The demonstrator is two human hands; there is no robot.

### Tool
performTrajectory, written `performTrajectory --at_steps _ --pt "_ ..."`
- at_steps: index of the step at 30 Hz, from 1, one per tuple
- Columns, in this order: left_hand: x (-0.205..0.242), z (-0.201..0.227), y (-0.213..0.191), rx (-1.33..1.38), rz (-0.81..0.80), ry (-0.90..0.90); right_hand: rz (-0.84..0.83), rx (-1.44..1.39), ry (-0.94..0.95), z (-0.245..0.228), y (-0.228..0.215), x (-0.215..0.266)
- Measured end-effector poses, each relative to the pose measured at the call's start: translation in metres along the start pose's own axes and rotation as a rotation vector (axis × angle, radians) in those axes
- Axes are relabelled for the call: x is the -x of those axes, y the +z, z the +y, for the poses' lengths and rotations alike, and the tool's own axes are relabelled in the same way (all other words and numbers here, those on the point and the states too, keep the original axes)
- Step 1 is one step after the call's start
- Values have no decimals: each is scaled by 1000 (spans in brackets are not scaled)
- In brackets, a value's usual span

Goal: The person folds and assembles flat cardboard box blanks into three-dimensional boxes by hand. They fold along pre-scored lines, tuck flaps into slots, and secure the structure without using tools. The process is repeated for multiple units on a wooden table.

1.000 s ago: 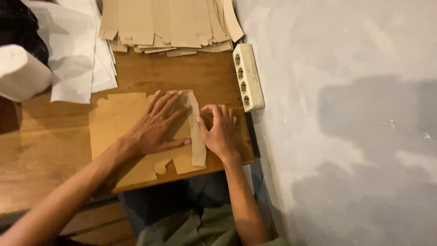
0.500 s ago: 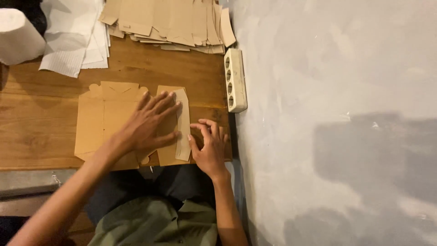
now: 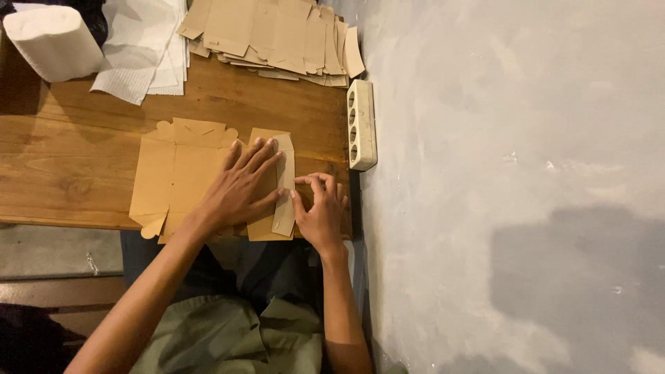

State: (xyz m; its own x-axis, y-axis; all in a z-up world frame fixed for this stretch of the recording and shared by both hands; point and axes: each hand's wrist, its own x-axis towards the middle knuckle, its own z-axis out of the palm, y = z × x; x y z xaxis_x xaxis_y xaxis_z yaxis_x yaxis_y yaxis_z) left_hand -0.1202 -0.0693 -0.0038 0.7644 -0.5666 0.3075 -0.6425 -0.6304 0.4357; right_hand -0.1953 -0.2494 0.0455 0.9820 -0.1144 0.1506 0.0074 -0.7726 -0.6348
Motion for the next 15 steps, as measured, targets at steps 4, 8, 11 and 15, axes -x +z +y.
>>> performTrajectory --at_steps 4,8,11,15 --pt "-4 0 -5 -8 4 -25 -25 72 56 9 7 -26" --pt "-1 -2 -7 66 8 -70 -30 148 68 9 19 -53" --pt "-3 -2 -7 100 32 -75 1 152 49 21 30 -79" --pt "-2 2 -11 117 50 -93 24 163 41 39 48 -110"
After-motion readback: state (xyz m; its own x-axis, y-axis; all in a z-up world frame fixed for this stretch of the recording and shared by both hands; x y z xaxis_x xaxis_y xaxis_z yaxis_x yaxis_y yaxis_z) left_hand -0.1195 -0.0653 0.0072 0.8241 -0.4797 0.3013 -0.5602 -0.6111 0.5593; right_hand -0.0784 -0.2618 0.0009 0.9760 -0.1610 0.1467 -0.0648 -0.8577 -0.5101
